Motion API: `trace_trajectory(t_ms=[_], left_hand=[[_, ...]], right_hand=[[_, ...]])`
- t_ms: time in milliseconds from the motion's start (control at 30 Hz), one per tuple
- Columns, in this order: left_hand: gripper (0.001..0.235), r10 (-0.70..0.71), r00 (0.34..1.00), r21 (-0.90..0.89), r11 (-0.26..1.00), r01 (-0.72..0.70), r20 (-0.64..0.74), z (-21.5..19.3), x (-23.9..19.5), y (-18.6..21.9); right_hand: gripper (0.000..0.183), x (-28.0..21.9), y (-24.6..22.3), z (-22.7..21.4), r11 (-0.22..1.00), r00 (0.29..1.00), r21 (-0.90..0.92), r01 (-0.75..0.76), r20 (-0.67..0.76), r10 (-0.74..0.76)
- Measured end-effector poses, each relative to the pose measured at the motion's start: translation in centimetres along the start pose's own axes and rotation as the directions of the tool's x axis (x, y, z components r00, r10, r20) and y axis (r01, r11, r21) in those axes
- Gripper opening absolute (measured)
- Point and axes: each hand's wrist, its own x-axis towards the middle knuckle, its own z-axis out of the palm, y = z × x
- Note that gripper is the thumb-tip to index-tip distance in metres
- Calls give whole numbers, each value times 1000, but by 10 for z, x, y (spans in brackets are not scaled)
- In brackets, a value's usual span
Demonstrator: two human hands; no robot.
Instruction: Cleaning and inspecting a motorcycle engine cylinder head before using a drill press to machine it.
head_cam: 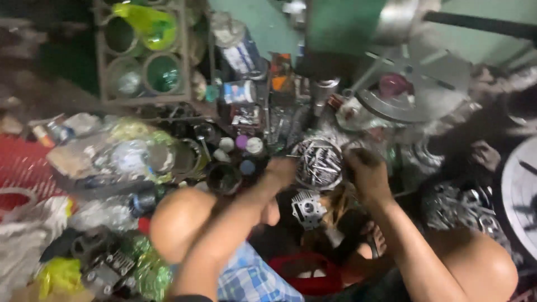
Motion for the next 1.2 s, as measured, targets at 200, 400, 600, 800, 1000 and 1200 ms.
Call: trace_trajectory(t_ms=[200,400,600,800,1000,1200], left_hand=[[22,32,877,71,997,2,-479,14,-151,97],[44,-310,950,-68,948,312,40,-6,-133,131],[123,-133,939,-215,955,207,316,77,-71,66],[90,-48,855,-829,221,513,517,-193,-179,101],[86,351,933,-995,17,-97,-85,-119,-70,27],[66,548,733,-714,312,-627,-404,-260,-168,123]], right_hand=[[27,-6,2,-12,575,956,770,-275,158,246],[28,-19,-38,-18,570,961,782,-251,129,246],[77,1,1,-30,847,881,348,-402,-104,462],[63,26,80,-49,874,867,182,-450,-148,477],[93,-67,-97,-45,445,712,592,-672,354,606],[46,-10,53,-24,105,856,894,-436,375,356]])
